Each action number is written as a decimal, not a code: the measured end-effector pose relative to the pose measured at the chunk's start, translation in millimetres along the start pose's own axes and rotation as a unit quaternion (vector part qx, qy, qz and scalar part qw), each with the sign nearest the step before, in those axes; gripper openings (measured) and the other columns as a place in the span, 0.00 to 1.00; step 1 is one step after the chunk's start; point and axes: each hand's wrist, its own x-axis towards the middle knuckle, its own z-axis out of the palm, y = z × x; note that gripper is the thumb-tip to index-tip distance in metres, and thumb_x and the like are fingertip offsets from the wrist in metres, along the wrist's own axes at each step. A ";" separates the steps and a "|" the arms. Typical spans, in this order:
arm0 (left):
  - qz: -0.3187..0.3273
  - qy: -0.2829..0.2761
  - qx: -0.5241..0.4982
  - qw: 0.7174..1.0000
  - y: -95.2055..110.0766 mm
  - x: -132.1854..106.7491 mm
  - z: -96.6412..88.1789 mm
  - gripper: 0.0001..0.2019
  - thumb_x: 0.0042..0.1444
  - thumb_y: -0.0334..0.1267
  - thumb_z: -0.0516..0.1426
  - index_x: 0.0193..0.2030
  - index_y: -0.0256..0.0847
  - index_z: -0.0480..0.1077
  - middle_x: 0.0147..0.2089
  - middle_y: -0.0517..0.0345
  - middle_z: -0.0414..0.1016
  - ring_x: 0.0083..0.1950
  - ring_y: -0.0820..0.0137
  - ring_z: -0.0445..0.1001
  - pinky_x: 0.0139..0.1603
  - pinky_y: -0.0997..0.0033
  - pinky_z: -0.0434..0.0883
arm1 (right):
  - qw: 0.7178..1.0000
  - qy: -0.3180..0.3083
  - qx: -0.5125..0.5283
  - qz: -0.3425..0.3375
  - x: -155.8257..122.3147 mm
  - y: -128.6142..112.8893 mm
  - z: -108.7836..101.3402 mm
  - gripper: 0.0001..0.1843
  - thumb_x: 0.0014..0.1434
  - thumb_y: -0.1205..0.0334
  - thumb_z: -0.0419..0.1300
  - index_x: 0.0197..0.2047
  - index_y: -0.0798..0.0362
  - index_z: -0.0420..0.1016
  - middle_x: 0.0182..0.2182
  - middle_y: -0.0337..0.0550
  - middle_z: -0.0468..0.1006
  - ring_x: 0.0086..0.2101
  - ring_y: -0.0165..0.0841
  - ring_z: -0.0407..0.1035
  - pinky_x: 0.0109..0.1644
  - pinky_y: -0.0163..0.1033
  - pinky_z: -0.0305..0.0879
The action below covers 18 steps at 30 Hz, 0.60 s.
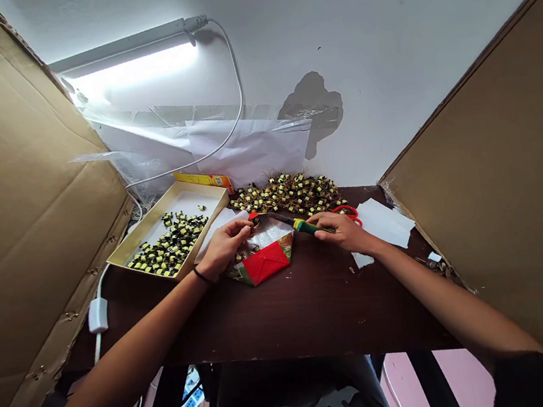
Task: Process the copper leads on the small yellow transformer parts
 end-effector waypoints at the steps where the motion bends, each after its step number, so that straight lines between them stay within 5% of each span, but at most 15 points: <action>1: -0.001 0.006 0.014 1.000 -0.4 -0.2 0.5 0.22 0.42 0.52 0.66 0.37 0.37 0.72 0.28 0.61 0.70 0.21 0.78 0.67 0.20 0.77 0.68 | 1.000 -0.017 0.005 -0.006 4.6 -1.8 1.2 0.16 0.60 0.52 0.55 0.27 0.53 0.71 0.47 0.49 0.76 0.46 0.38 0.71 0.51 0.45 0.64; 6: 0.010 0.024 0.087 0.996 -2.1 -1.0 2.3 0.21 0.44 0.53 0.63 0.36 0.36 0.72 0.27 0.60 0.70 0.21 0.77 0.67 0.20 0.77 0.66 | 0.999 -0.052 -0.004 -0.006 15.1 -5.4 7.7 0.12 0.57 0.58 0.58 0.24 0.53 0.70 0.44 0.47 0.76 0.44 0.36 0.71 0.49 0.43 0.65; 18: 0.032 0.040 0.106 0.993 -9.9 4.1 0.0 0.21 0.47 0.52 0.62 0.37 0.35 0.71 0.27 0.61 0.69 0.21 0.78 0.65 0.22 0.77 0.66 | 0.992 -0.128 -0.003 -0.017 41.2 10.3 -7.3 0.15 0.56 0.56 0.55 0.22 0.53 0.68 0.39 0.46 0.77 0.38 0.34 0.69 0.43 0.40 0.62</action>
